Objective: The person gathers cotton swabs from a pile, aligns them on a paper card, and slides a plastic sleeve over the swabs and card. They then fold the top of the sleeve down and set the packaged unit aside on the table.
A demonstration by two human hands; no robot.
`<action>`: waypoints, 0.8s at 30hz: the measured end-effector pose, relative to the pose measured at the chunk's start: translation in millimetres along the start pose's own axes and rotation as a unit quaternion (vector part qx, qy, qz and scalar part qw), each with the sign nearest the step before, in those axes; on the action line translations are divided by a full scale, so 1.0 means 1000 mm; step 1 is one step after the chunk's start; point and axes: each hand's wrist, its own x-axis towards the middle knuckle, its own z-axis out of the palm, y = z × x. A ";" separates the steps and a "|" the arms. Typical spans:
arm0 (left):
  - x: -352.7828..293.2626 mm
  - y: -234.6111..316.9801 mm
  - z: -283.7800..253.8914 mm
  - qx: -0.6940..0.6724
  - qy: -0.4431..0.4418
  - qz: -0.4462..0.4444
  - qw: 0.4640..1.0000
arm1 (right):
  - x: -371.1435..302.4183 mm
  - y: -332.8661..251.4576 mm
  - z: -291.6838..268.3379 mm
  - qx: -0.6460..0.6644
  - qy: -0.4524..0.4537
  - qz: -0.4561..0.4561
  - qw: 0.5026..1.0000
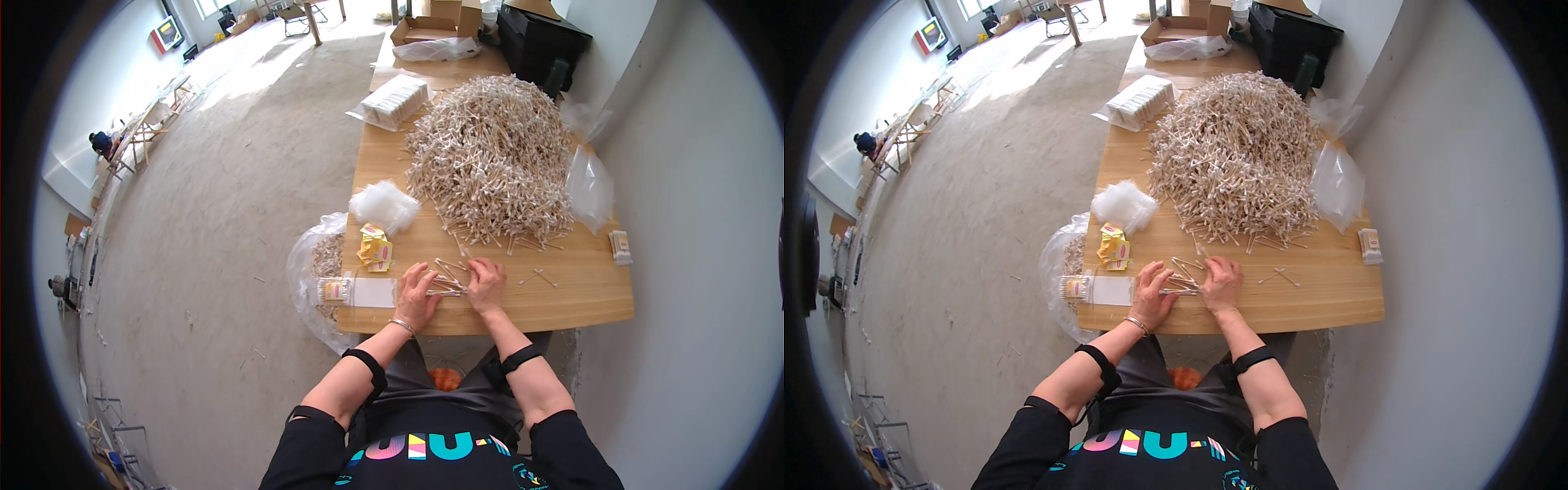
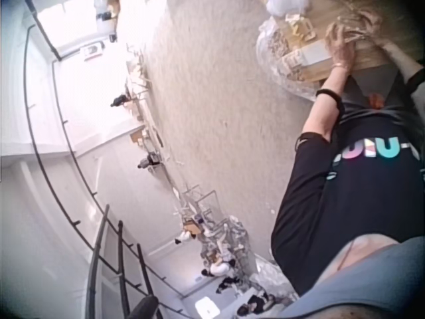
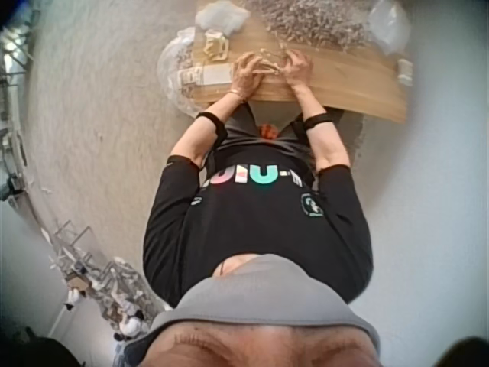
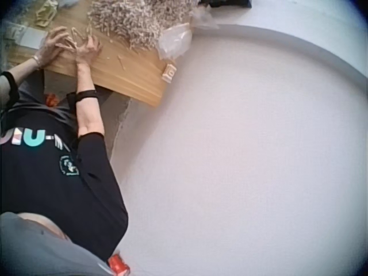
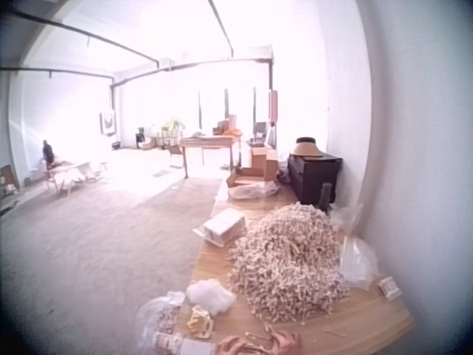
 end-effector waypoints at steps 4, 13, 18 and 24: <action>0.000 -0.005 -0.002 -0.008 -0.029 0.005 1.000 | 0.007 0.002 -0.019 -0.056 0.063 -0.010 0.996; -0.003 -0.011 0.002 -0.035 -0.039 0.022 0.998 | -0.014 -0.018 -0.031 0.006 -0.088 -0.060 0.994; -0.005 -0.016 0.007 -0.042 -0.021 0.023 0.999 | -0.010 -0.004 -0.016 0.025 -0.099 -0.009 0.995; -0.004 -0.015 0.005 -0.043 -0.019 0.033 0.998 | -0.003 -0.012 -0.013 0.011 -0.115 0.009 0.993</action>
